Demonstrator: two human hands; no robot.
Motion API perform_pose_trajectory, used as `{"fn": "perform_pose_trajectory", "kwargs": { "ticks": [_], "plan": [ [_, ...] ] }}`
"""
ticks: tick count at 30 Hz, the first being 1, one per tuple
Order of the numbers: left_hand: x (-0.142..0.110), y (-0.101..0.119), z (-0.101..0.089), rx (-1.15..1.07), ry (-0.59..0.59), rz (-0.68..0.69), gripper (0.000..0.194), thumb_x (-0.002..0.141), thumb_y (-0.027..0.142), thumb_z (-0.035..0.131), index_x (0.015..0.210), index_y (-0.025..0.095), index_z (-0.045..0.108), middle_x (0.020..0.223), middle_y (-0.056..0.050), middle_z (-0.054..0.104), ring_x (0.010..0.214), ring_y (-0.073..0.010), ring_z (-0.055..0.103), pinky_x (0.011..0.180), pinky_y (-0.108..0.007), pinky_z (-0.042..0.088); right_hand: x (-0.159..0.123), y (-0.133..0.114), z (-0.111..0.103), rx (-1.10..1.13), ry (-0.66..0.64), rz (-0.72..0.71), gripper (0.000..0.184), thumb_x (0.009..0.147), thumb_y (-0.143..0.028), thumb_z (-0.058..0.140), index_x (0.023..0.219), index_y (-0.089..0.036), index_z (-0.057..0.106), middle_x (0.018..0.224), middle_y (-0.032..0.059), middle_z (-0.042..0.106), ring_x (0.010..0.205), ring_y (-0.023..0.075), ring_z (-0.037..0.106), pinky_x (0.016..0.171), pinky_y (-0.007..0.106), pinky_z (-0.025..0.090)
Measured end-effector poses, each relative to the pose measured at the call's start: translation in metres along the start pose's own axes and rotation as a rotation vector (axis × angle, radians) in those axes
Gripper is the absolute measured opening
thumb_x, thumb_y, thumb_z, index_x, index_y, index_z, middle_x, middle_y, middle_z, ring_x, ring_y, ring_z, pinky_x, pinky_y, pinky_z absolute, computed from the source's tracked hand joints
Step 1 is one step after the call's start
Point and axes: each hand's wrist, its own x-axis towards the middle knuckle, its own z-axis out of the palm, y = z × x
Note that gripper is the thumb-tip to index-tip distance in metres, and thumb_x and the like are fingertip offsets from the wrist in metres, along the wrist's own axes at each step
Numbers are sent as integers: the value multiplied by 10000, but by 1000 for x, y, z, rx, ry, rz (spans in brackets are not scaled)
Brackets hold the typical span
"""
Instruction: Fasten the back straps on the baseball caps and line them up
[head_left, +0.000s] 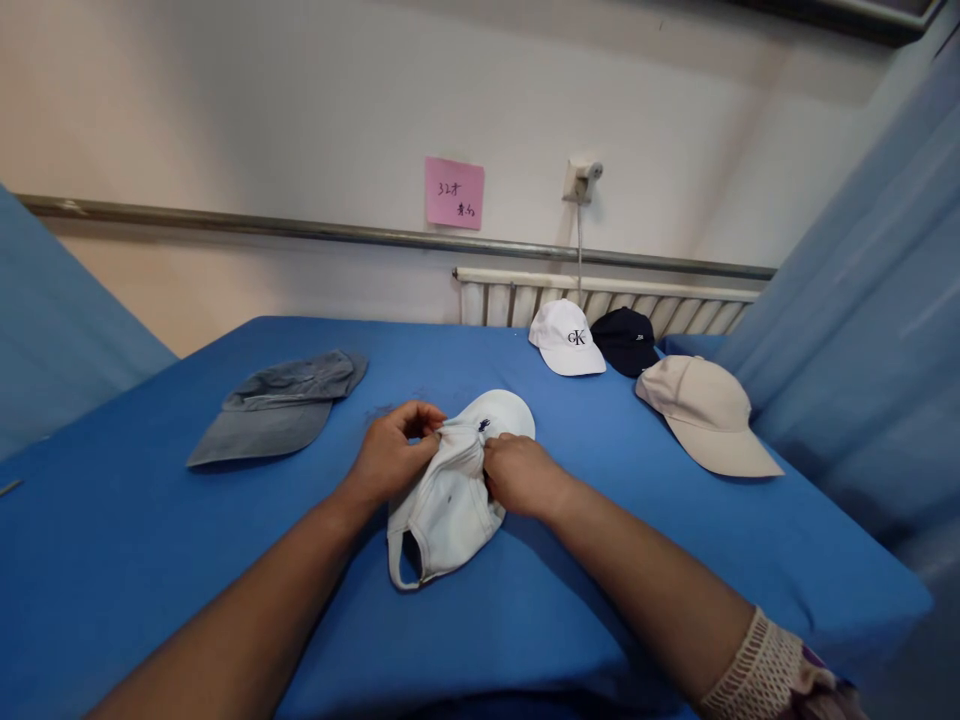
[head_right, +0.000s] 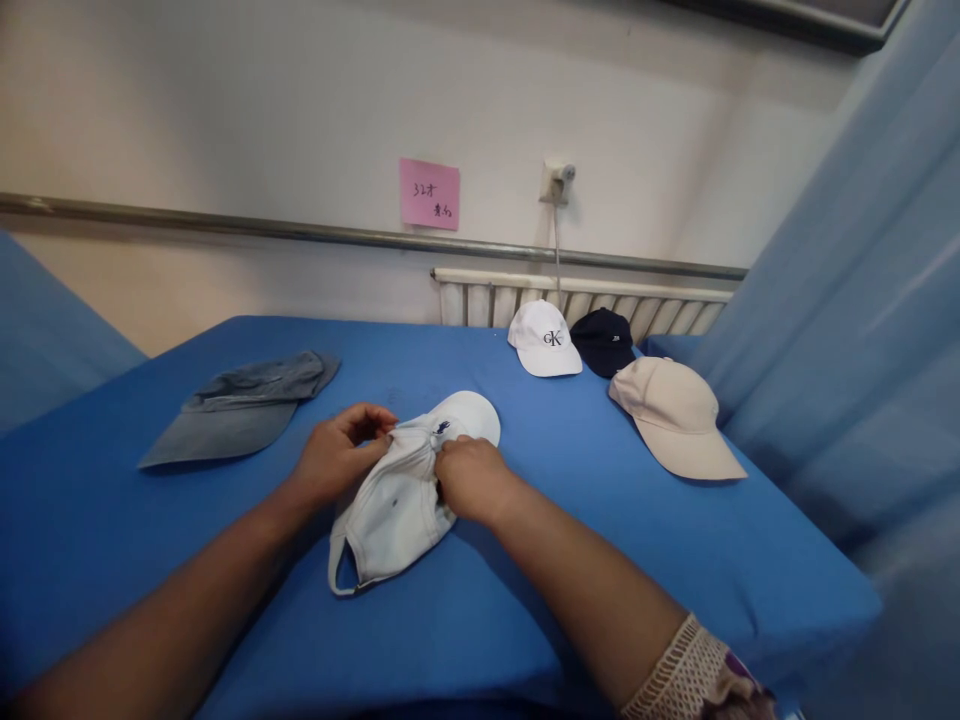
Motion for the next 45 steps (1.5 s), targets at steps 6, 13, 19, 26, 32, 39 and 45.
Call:
{"fn": "perform_pose_trajectory", "kwargs": {
  "ticks": [6, 13, 19, 26, 32, 39, 45],
  "plan": [
    [2, -6, -2, -1, -16, 4, 203, 695, 297, 646, 852, 170, 660, 772, -28, 661, 691, -165, 608, 682, -299, 503, -2, 3, 0, -25, 8, -44, 187, 808, -134, 561, 941, -111, 689, 938, 169, 693, 889, 271, 635, 715, 327, 474],
    [2, -3, -2, -18, -22, -15, 198, 684, 303, 647, 831, 171, 650, 743, -20, 645, 666, -159, 586, 661, -296, 484, -13, 8, -8, 56, 4, -82, 206, 764, -59, 568, 925, -126, 678, 907, 137, 704, 857, 254, 639, 710, 310, 451],
    [3, -2, -2, -22, -20, -23, 206, 669, 306, 657, 822, 168, 656, 729, -19, 643, 663, -160, 583, 657, -295, 479, -14, -1, -7, 21, 13, -58, 234, 761, -44, 569, 974, -95, 649, 931, 173, 687, 869, 281, 625, 712, 336, 461],
    [3, 0, -5, -179, 16, -95, 248, 640, 343, 740, 794, 169, 652, 717, -10, 642, 649, -147, 581, 631, -268, 482, -17, 11, -8, 240, 296, 114, 338, 818, -88, 492, 1147, -135, 555, 1007, 117, 652, 944, 234, 599, 820, 334, 468],
    [7, -1, -13, -280, 62, -125, 310, 597, 348, 799, 799, 167, 649, 743, -15, 656, 663, -144, 591, 640, -265, 482, -16, 25, -2, 580, 717, 239, 358, 758, -132, 507, 1113, -178, 515, 879, 40, 614, 785, 188, 591, 759, 321, 487],
    [12, 1, -22, -225, 145, -94, 262, 573, 275, 755, 787, 162, 656, 702, -2, 641, 649, -141, 591, 649, -271, 467, -15, 32, 3, 735, 796, 335, 309, 683, -130, 500, 983, -199, 517, 796, -8, 578, 678, 154, 561, 656, 287, 468],
    [12, -4, -21, -158, 160, -69, 232, 613, 306, 726, 780, 164, 649, 699, -5, 643, 636, -142, 587, 633, -269, 458, -20, 26, 1, 759, 763, 207, 304, 683, -106, 492, 969, -203, 522, 783, -10, 565, 694, 154, 557, 677, 287, 465]
  ]
}}
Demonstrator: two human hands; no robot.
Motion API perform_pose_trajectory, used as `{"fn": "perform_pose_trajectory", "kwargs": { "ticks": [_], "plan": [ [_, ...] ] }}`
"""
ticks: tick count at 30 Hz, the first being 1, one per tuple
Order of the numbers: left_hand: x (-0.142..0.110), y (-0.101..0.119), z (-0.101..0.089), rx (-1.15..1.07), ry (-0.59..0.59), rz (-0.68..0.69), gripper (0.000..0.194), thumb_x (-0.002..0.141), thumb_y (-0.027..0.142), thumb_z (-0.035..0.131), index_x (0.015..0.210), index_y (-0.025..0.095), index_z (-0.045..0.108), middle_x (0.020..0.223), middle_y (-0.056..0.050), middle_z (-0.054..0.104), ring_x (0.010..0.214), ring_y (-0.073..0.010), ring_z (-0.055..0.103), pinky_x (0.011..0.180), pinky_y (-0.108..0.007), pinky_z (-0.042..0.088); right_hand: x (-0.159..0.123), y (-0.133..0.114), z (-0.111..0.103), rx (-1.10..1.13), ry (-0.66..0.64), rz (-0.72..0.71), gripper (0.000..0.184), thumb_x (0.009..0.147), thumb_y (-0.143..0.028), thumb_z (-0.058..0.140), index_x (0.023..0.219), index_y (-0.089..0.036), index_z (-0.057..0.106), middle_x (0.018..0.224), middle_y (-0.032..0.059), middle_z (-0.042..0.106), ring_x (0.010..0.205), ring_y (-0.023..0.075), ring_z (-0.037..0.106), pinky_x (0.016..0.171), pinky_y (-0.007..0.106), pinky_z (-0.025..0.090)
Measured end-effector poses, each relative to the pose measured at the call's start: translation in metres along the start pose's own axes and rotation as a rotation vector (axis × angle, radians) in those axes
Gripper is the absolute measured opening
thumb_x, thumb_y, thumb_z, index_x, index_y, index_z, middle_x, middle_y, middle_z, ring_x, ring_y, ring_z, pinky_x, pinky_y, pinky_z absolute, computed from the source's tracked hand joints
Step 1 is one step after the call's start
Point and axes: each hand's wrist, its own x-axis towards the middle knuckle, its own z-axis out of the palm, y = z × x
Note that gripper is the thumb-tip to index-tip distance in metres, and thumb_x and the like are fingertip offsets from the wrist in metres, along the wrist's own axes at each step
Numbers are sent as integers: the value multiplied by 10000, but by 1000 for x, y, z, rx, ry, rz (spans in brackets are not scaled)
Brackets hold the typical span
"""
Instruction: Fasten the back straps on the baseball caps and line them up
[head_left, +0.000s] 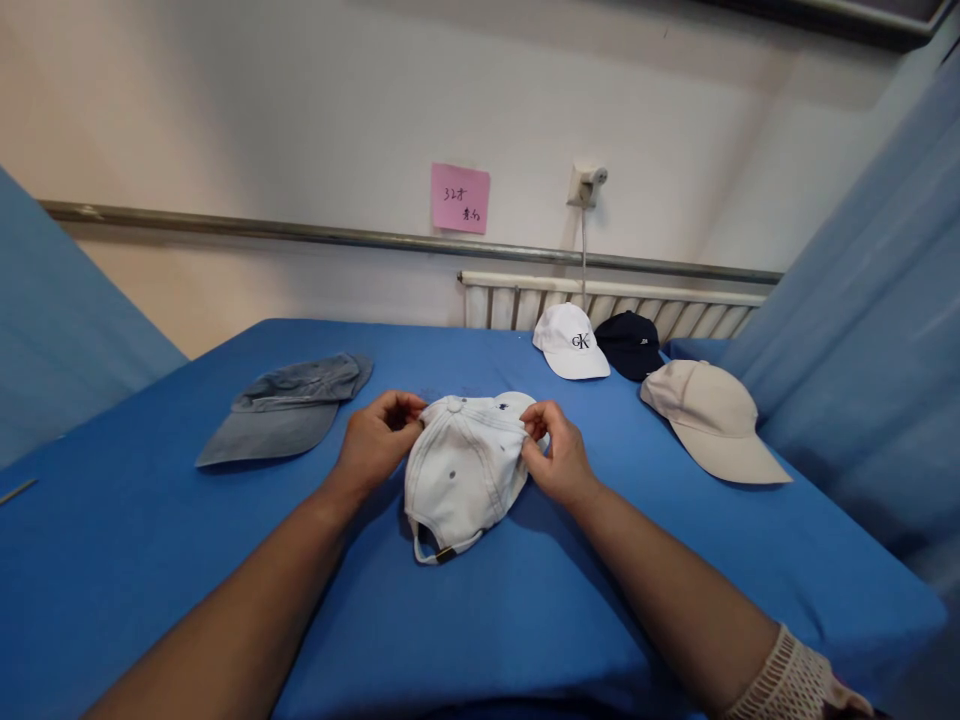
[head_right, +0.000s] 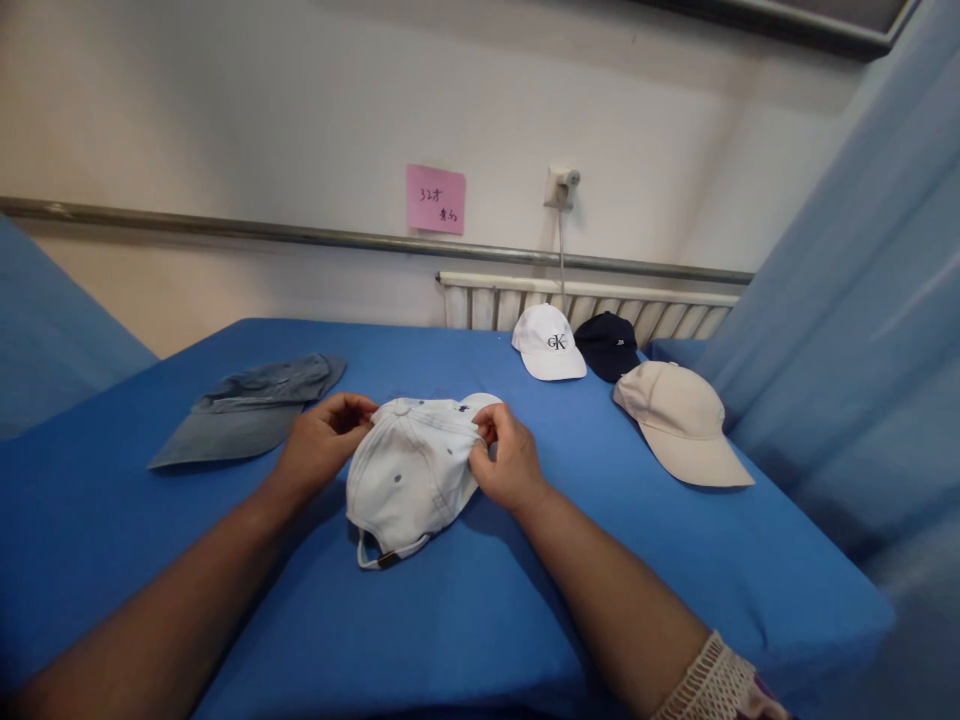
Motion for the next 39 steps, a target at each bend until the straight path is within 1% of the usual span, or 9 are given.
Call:
{"fn": "perform_pose_trajectory", "kwargs": {
  "ticks": [6, 14, 19, 23, 27, 31, 33, 36, 39],
  "plan": [
    [6, -5, -10, 58, 115, 66, 218, 636, 264, 692, 836, 187, 657, 719, 9, 636, 654, -138, 590, 640, -258, 460, -6, -17, -4, 50, -56, -200, 286, 684, -87, 501, 941, -213, 498, 775, -2, 525, 683, 157, 523, 666, 298, 454],
    [9, -2, -14, 15, 55, 47, 233, 633, 299, 732, 835, 194, 680, 775, -12, 668, 696, -152, 609, 677, -279, 486, -26, -46, -2, 115, -214, -535, 288, 723, -83, 508, 971, -230, 498, 750, -4, 541, 633, 151, 523, 608, 296, 438],
    [11, -6, -17, 15, 20, 22, 264, 637, 315, 742, 863, 191, 687, 815, -25, 678, 727, -161, 623, 710, -295, 499, -11, -27, 2, 52, -20, -274, 219, 830, -147, 528, 1034, -217, 563, 947, 63, 610, 846, 191, 591, 766, 346, 495],
    [11, -4, -17, 11, 14, 10, 310, 633, 346, 761, 884, 180, 687, 843, -42, 686, 756, -174, 632, 729, -308, 510, 2, -5, 6, -24, -135, -103, 262, 833, -262, 638, 1090, -216, 616, 1098, 85, 621, 1013, 215, 591, 884, 371, 479],
    [9, -1, -16, 13, 14, 9, 304, 628, 339, 771, 872, 179, 687, 860, -46, 695, 771, -178, 645, 744, -313, 522, 3, 1, 12, -80, -240, 8, 161, 800, -244, 687, 955, -215, 652, 972, 41, 650, 923, 194, 608, 845, 351, 478],
    [9, -2, -15, -4, 24, 14, 264, 639, 322, 753, 855, 187, 684, 850, -44, 711, 785, -183, 659, 761, -320, 529, 2, -1, 12, -89, -207, 8, 88, 838, -138, 604, 785, -204, 629, 824, 14, 631, 835, 168, 600, 793, 317, 465],
    [9, -1, -15, -5, 28, 21, 252, 646, 311, 749, 857, 190, 685, 853, -37, 710, 786, -175, 659, 767, -310, 524, 2, -2, 10, -84, -210, 3, 49, 832, -162, 631, 858, -202, 639, 875, 26, 641, 858, 175, 600, 805, 325, 463],
    [6, 3, -16, 19, 15, 37, 246, 667, 319, 746, 867, 188, 688, 866, -34, 702, 792, -168, 652, 770, -297, 515, 1, -4, 10, -122, -267, -11, 262, 787, -270, 721, 1025, -205, 633, 1009, 55, 649, 958, 209, 592, 874, 375, 450],
    [3, 8, -17, 41, -7, 76, 258, 695, 344, 739, 893, 186, 688, 886, -41, 700, 819, -179, 652, 782, -301, 512, 0, -4, 14, -163, -296, -20, 249, 777, -267, 730, 1003, -209, 640, 1027, 54, 652, 1009, 222, 580, 925, 405, 423]
  ]
}}
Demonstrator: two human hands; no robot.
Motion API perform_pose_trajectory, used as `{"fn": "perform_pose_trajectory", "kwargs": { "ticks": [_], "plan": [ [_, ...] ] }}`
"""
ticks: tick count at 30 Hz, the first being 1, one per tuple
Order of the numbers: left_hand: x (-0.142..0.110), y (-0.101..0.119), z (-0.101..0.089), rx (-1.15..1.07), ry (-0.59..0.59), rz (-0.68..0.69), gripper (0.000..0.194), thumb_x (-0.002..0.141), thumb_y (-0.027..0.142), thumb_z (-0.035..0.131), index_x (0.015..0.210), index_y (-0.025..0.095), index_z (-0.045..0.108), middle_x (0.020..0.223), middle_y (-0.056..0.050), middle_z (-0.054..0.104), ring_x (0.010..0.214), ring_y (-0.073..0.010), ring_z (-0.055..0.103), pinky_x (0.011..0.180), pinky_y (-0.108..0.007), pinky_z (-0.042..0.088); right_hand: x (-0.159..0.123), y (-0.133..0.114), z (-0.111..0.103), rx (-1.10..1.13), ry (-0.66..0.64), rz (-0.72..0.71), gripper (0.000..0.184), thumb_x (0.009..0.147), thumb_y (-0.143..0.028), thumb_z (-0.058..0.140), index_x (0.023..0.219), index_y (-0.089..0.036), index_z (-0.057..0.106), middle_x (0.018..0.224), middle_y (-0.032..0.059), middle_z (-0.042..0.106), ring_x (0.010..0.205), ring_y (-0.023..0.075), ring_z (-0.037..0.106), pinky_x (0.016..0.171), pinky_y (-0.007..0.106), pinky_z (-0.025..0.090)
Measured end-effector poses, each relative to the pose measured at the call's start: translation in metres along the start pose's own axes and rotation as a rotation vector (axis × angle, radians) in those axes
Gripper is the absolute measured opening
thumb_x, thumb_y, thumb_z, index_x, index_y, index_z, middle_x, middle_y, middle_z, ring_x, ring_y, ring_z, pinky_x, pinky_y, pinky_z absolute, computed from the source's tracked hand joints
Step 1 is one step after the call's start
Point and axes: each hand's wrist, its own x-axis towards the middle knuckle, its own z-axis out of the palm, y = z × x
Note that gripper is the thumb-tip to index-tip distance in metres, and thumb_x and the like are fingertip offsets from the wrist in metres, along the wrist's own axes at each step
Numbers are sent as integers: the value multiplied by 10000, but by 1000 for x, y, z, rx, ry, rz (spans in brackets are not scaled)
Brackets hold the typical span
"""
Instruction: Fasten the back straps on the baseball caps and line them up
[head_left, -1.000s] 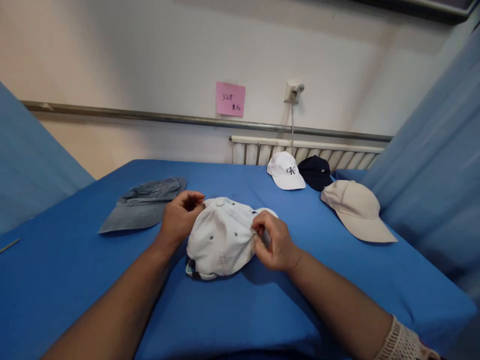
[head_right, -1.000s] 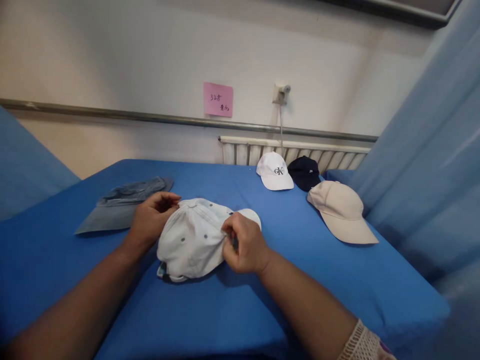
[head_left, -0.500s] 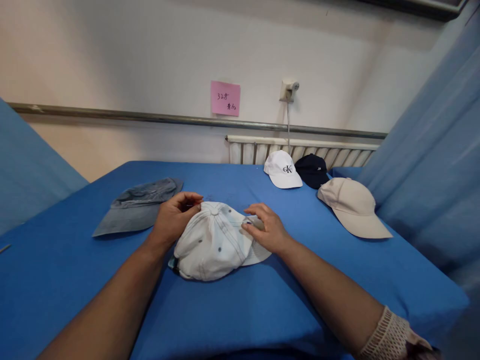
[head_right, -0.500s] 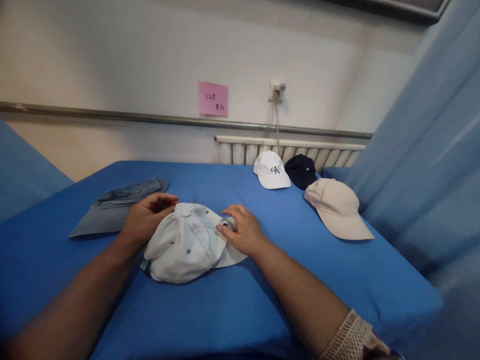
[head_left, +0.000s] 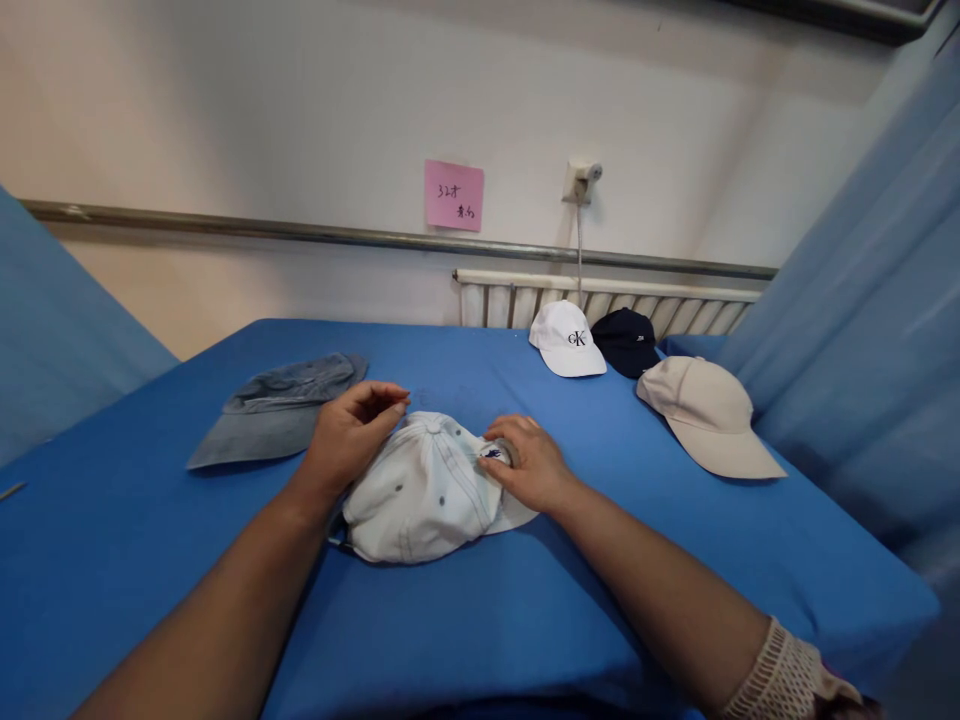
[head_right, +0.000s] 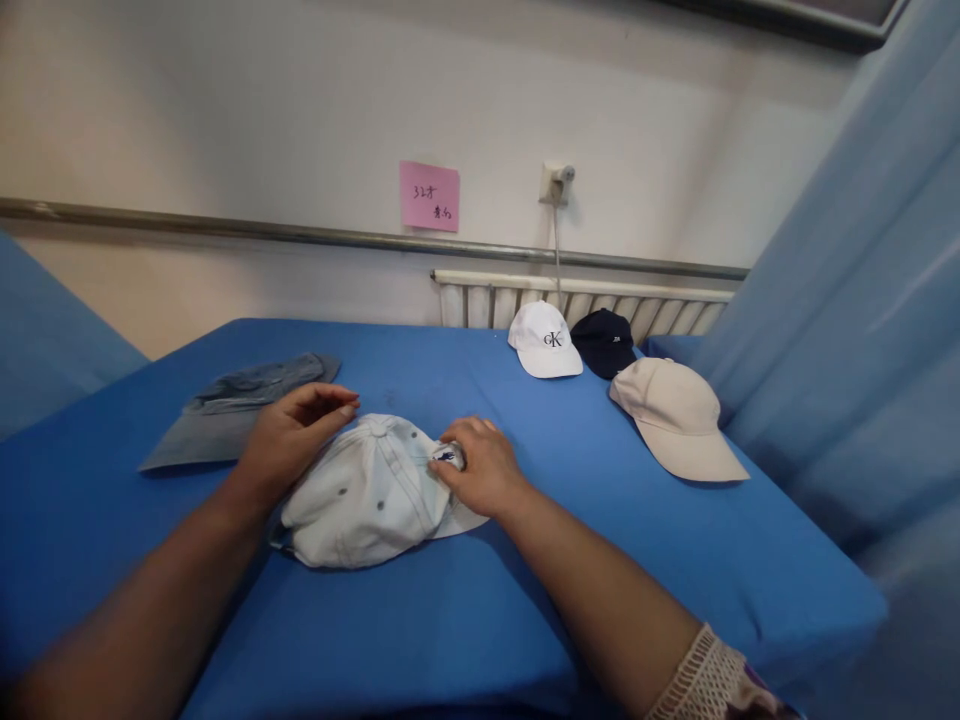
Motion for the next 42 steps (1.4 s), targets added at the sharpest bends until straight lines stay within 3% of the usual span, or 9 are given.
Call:
{"fn": "perform_pose_trajectory", "kwargs": {
  "ticks": [4, 9, 15, 18, 23, 35, 38, 42],
  "plan": [
    [-4, 2, -4, 59, -85, 67, 261, 743, 376, 707, 928, 194, 684, 915, -53, 703, 852, -205, 658, 811, -329, 516, 1, 2, 7, 33, 47, 20, 52, 814, -170, 650, 839, -213, 632, 939, 28, 658, 936, 188, 593, 879, 361, 438],
    [-8, 6, -11, 219, -148, 193, 229, 771, 390, 658, 923, 222, 686, 903, -48, 698, 876, -231, 650, 842, -339, 508, 3, 6, 7, 138, 172, 122, 102, 833, -188, 556, 742, -212, 594, 822, 13, 637, 799, 169, 582, 771, 316, 453],
    [-13, 21, -10, 353, -231, 283, 224, 776, 381, 604, 924, 239, 694, 915, -30, 707, 879, -235, 643, 830, -312, 498, 5, 10, 2, 476, 299, 313, 151, 766, -306, 550, 657, -203, 565, 656, -20, 592, 630, 144, 535, 641, 274, 447],
    [-14, 23, -7, 372, -209, 265, 218, 773, 378, 603, 910, 243, 705, 895, -28, 713, 850, -228, 644, 816, -306, 498, 5, 8, -1, 612, 290, 337, 154, 723, -318, 579, 631, -197, 554, 624, -24, 572, 605, 134, 513, 610, 258, 439],
    [-12, 19, -3, 354, -76, 214, 210, 773, 386, 615, 883, 241, 721, 844, -19, 720, 788, -218, 653, 786, -296, 502, 3, 4, -2, 846, 238, 317, 161, 723, -330, 582, 653, -200, 519, 666, -17, 558, 604, 124, 489, 585, 244, 423],
    [-11, 11, -3, 418, 14, 234, 275, 775, 395, 625, 980, 225, 696, 894, -41, 706, 817, -221, 643, 798, -325, 490, 1, 5, -1, 495, 610, 325, 141, 808, -334, 542, 753, -204, 545, 793, 18, 601, 765, 169, 554, 763, 314, 468],
    [-13, 11, 2, 431, -9, 221, 289, 788, 432, 612, 950, 207, 693, 807, -33, 689, 713, -198, 621, 709, -303, 483, 2, 6, 0, 488, 590, 346, 142, 809, -331, 549, 752, -201, 549, 763, 13, 588, 746, 169, 554, 748, 314, 472],
    [-17, 11, 16, 432, -148, 125, 328, 765, 480, 628, 925, 201, 694, 781, -29, 696, 669, -196, 614, 632, -289, 460, 0, 6, 5, 449, 524, 286, 118, 828, -309, 535, 776, -203, 548, 804, 17, 601, 774, 167, 566, 737, 301, 477]
  ]
}}
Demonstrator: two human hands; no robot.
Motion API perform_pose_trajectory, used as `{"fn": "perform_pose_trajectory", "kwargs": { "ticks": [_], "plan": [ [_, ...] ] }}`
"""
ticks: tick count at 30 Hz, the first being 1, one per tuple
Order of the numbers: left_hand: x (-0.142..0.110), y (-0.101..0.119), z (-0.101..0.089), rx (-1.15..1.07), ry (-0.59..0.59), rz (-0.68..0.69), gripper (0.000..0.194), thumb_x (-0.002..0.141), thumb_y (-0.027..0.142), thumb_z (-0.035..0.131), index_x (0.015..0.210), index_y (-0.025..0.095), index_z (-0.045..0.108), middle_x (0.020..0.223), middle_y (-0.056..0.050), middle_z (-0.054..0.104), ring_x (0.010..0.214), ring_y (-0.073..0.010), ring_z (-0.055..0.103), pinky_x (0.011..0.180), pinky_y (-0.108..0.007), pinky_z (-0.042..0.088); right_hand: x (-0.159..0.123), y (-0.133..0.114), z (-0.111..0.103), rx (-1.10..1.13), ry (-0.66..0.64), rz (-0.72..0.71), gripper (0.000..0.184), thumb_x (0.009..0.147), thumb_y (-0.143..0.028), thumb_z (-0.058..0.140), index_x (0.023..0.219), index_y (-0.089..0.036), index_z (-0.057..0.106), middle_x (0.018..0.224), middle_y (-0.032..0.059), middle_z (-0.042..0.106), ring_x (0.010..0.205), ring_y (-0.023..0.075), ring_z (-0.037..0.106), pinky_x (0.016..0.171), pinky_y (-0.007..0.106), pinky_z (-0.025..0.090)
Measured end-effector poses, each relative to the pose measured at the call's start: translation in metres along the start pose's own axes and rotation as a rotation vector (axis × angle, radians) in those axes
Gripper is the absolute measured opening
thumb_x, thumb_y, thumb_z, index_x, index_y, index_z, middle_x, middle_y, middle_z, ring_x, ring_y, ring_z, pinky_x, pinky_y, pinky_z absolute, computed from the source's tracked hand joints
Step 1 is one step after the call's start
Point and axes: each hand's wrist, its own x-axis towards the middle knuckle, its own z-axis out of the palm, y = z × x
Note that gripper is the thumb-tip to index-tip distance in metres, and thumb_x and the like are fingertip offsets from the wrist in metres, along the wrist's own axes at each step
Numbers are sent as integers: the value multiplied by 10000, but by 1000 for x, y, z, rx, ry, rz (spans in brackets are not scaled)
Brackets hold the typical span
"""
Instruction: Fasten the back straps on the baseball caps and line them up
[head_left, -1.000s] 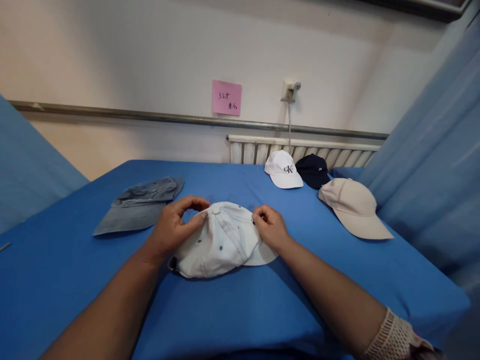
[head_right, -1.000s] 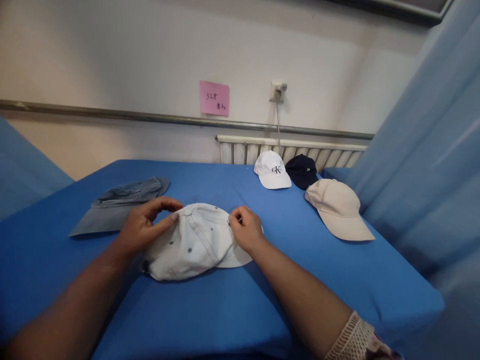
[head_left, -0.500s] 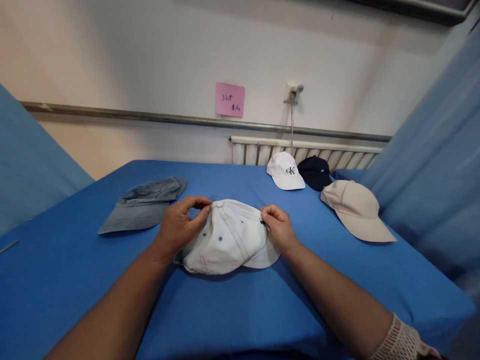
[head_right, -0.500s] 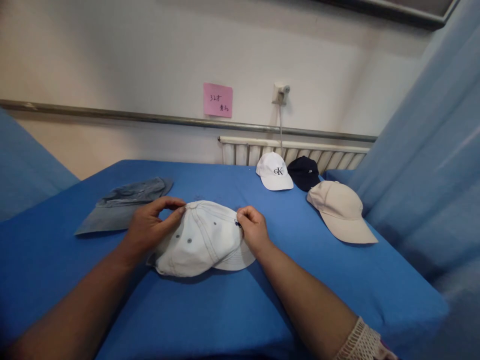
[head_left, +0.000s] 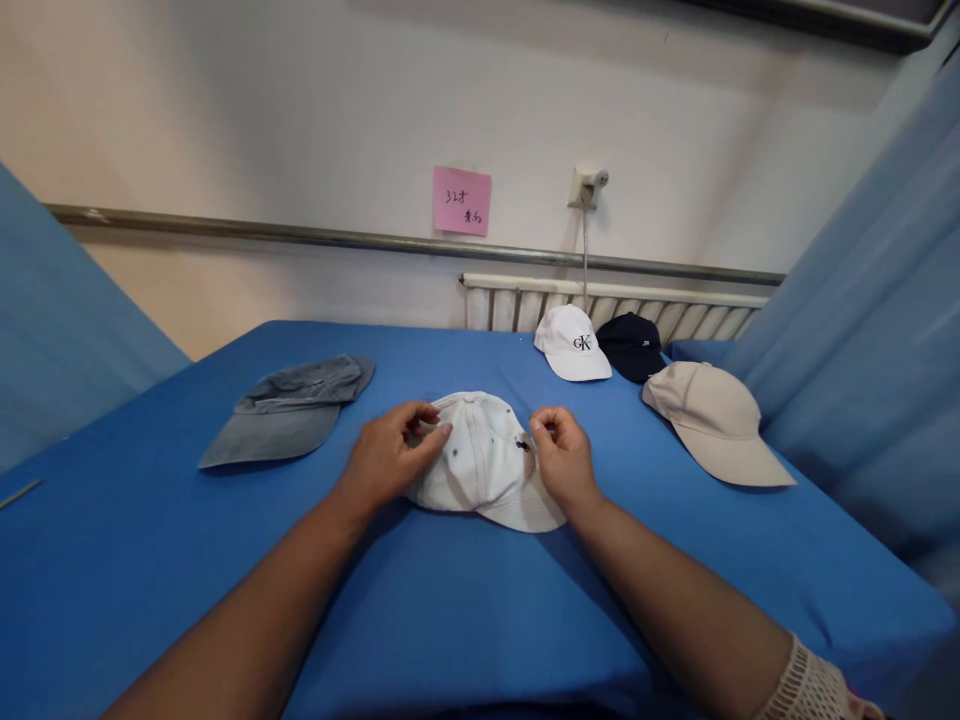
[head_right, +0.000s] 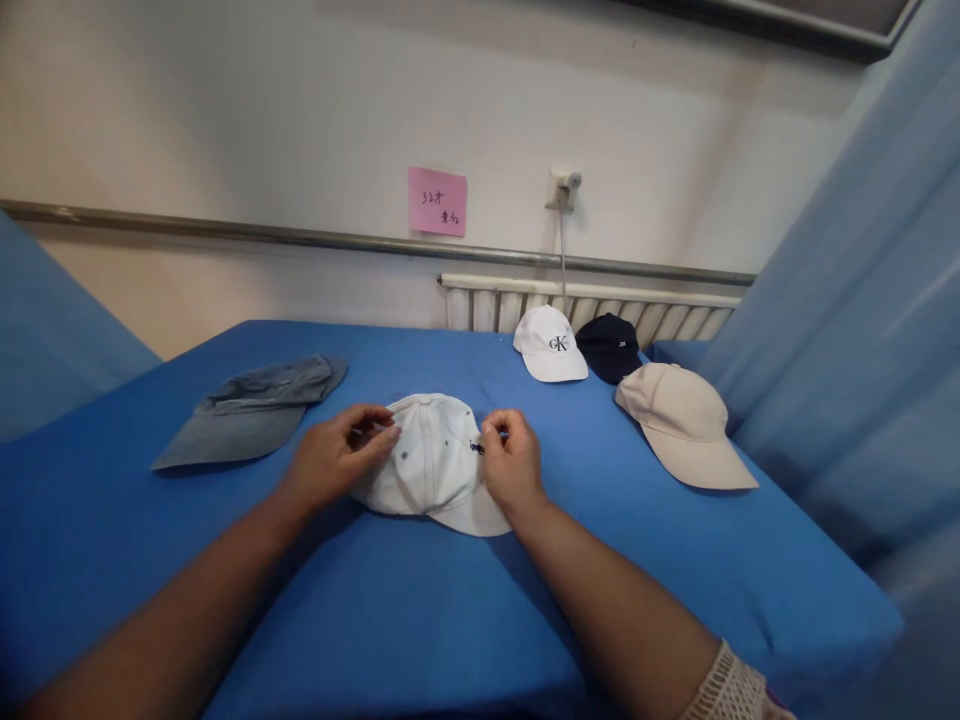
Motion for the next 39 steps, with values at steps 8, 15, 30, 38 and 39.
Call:
{"fn": "perform_pose_trajectory", "kwargs": {
  "ticks": [8, 15, 30, 38, 39],
  "plan": [
    [-2, 6, 12, -52, -100, 4, 189, 781, 368, 569, 694, 206, 615, 648, 6, 642, 587, -165, 569, 556, -263, 405, -6, -3, 1, -89, -81, -77, 104, 854, -294, 525, 827, -204, 570, 812, 12, 605, 748, 160, 576, 702, 293, 471],
    [-3, 3, 6, 37, 88, 38, 204, 845, 386, 515, 808, 204, 599, 771, -19, 665, 694, -189, 599, 677, -296, 442, 7, -3, -8, -501, -303, -97, 125, 807, -309, 627, 756, -205, 581, 816, 23, 609, 759, 183, 564, 711, 315, 424],
    [9, -30, 31, -537, 160, -180, 243, 797, 430, 603, 799, 199, 528, 919, -27, 657, 827, -181, 609, 709, -285, 481, -32, -40, -7, -147, -365, -424, 120, 892, -201, 489, 775, -212, 511, 751, 15, 571, 678, 145, 543, 643, 280, 446],
    [8, -26, 31, -611, 160, -230, 240, 756, 410, 649, 785, 198, 538, 937, -35, 665, 830, -182, 615, 694, -277, 494, -11, -13, 0, -272, -528, -295, 134, 801, -159, 603, 920, -219, 594, 1006, 43, 641, 947, 197, 595, 855, 354, 472],
    [8, -26, 31, -596, 163, -226, 239, 758, 411, 644, 781, 198, 538, 929, -38, 667, 834, -186, 616, 702, -284, 496, -12, -13, 0, -265, -504, -303, 87, 812, -147, 580, 860, -219, 583, 952, 33, 643, 914, 189, 597, 840, 344, 472]
  ]
}}
